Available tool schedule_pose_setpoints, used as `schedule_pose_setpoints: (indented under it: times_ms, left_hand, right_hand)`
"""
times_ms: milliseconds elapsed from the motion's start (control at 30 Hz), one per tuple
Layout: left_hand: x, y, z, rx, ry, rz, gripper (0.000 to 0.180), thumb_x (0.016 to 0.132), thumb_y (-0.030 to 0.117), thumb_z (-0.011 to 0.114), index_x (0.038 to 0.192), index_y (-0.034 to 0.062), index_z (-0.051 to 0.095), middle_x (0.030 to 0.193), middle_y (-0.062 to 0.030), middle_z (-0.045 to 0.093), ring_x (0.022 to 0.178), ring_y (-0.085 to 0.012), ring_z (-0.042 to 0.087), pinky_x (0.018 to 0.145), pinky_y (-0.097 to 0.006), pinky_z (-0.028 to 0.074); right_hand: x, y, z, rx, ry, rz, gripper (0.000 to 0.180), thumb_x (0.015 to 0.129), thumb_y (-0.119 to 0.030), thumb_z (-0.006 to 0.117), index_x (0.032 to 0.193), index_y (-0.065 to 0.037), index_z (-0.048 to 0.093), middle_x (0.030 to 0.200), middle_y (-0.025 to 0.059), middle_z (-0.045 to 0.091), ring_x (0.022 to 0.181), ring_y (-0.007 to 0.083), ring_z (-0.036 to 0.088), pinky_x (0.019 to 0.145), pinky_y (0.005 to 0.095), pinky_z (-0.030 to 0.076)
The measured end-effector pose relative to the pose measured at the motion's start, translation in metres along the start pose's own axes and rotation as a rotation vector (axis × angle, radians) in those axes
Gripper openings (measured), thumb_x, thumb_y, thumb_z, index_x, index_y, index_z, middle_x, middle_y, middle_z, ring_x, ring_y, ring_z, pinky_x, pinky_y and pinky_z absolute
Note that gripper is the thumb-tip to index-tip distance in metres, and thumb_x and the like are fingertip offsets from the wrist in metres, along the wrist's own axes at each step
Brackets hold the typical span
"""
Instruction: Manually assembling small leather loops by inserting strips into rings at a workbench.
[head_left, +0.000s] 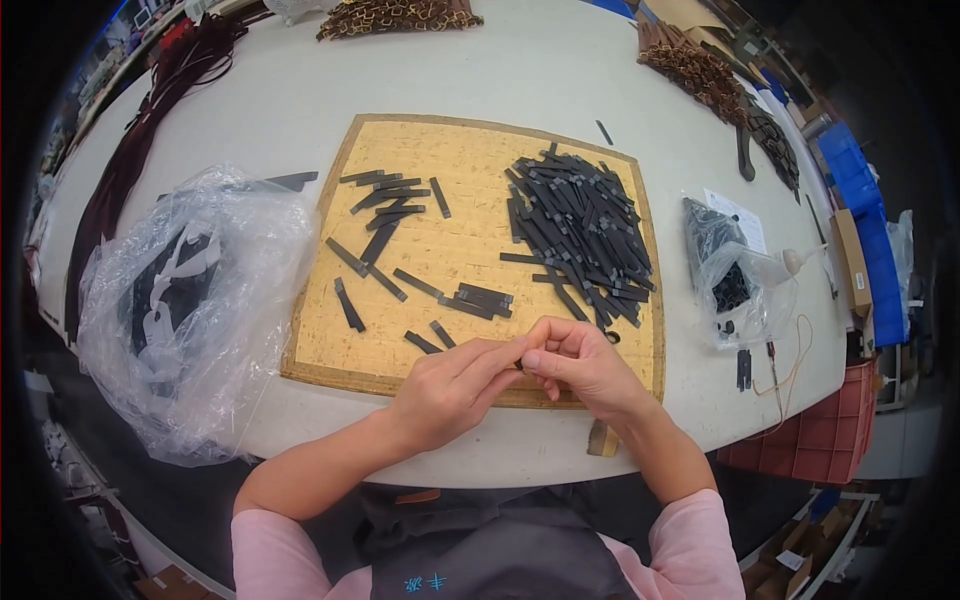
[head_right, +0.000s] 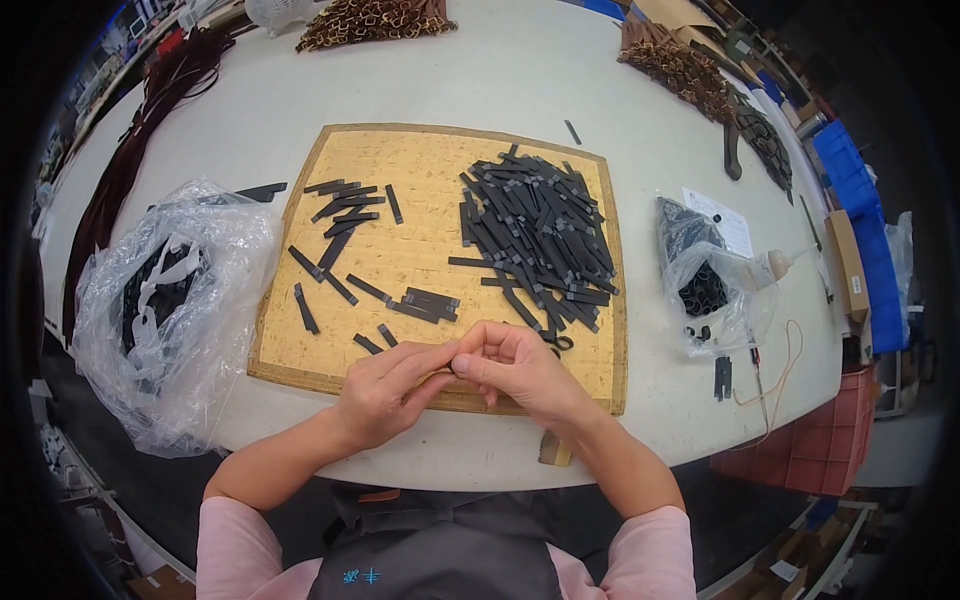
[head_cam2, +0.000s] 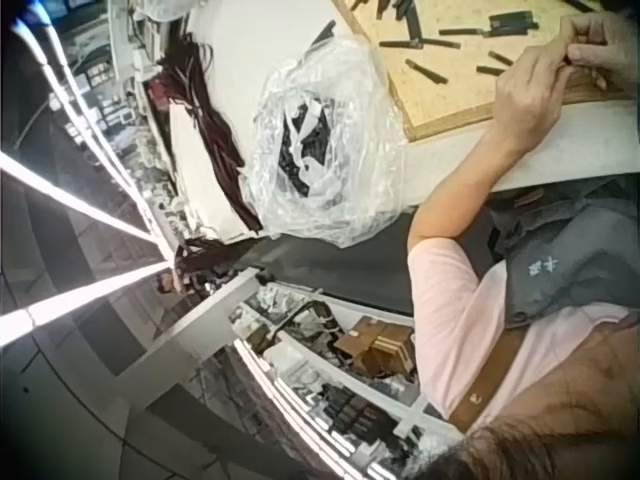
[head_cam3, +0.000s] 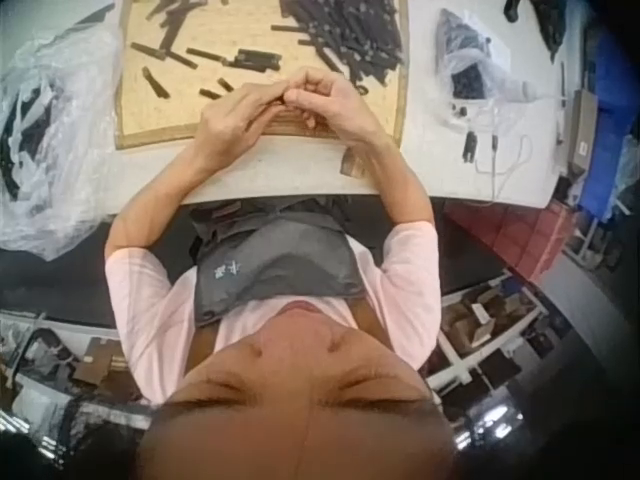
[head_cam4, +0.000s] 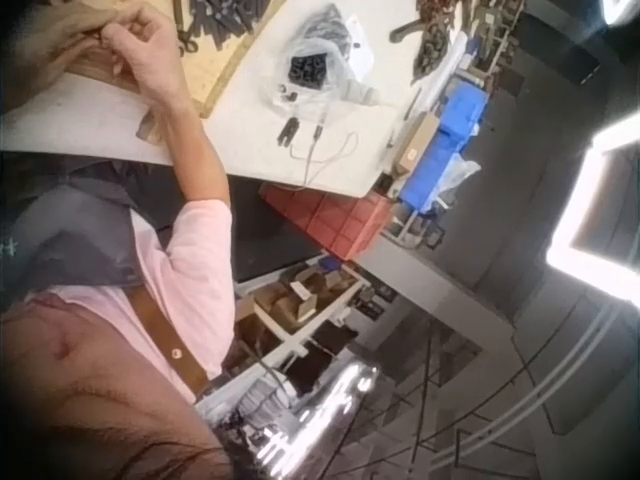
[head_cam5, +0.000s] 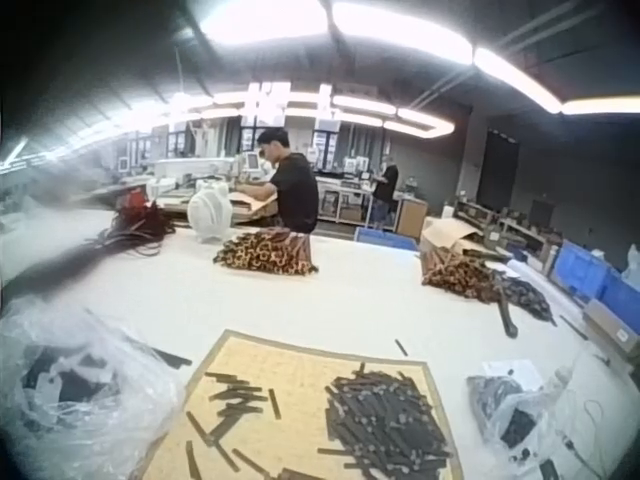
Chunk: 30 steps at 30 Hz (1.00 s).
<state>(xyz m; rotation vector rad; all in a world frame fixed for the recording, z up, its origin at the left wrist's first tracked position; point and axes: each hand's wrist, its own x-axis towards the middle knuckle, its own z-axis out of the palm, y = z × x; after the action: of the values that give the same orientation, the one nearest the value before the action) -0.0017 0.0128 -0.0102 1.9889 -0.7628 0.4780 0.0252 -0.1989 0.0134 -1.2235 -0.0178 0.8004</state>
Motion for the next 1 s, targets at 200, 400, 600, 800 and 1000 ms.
schedule_pose_setpoints:
  times_ms: [200,400,600,800,1000]
  left_hand:
    - [0.017,-0.011,-0.028,-0.072,0.123,-0.274,0.031,0.088,-0.001,0.072,0.119,-0.0006,0.067,0.102,-0.0128,0.072,0.086,-0.0205,0.072,0.073,-0.027,0.057]
    - [0.030,-0.022,-0.062,-0.324,0.247,-0.580,0.026,0.096,0.002,0.065,0.121,-0.0033,0.065,0.109,-0.0119,0.072,0.098,-0.0149,0.069,0.088,-0.027,0.053]
    - [0.022,-0.032,-0.053,0.136,-0.027,-0.377,0.023,0.087,0.000,0.069,0.110,0.0026,0.069,0.104,-0.0117,0.069,0.098,-0.0292,0.065,0.086,-0.036,0.051]
    - [0.012,-0.035,-0.036,0.270,-0.084,-0.255,0.017,0.083,0.002,0.072,0.100,0.0038,0.070,0.103,-0.0076,0.065,0.100,-0.0274,0.059,0.087,-0.038,0.046]
    - [0.014,-0.030,-0.038,0.322,-0.116,-0.243,0.014,0.084,0.004,0.073,0.098,0.0049,0.070,0.101,-0.0054,0.065,0.098,-0.0255,0.057,0.084,-0.037,0.043]
  right_hand:
    - [-0.028,-0.033,-0.044,-0.503,0.373,-0.338,0.010,0.089,-0.011,0.077,0.092,-0.004,0.070,0.081,-0.0024,0.063,0.071,0.0080,0.057,0.066,0.0234,0.048]
    - [-0.040,-0.032,-0.055,-1.099,0.397,-0.325,0.012,0.080,-0.005,0.078,0.087,-0.002,0.069,0.078,0.0031,0.061,0.076,0.0150,0.059,0.070,0.0263,0.047]
    - [-0.007,-0.054,-0.019,-1.094,0.264,-0.392,0.010,0.083,-0.006,0.075,0.089,-0.003,0.067,0.081,0.0054,0.063,0.075,0.0187,0.062,0.067,0.0293,0.049]
    - [0.053,-0.028,0.015,-1.533,0.200,-0.682,0.016,0.084,-0.008,0.073,0.097,-0.005,0.065,0.088,0.0079,0.060,0.088,0.0274,0.062,0.077,0.0370,0.050]
    - [0.050,-0.023,0.009,-1.467,0.243,-0.659,0.015,0.082,-0.006,0.074,0.092,-0.005,0.063,0.086,0.0088,0.062,0.083,0.0286,0.062,0.074,0.0388,0.050]
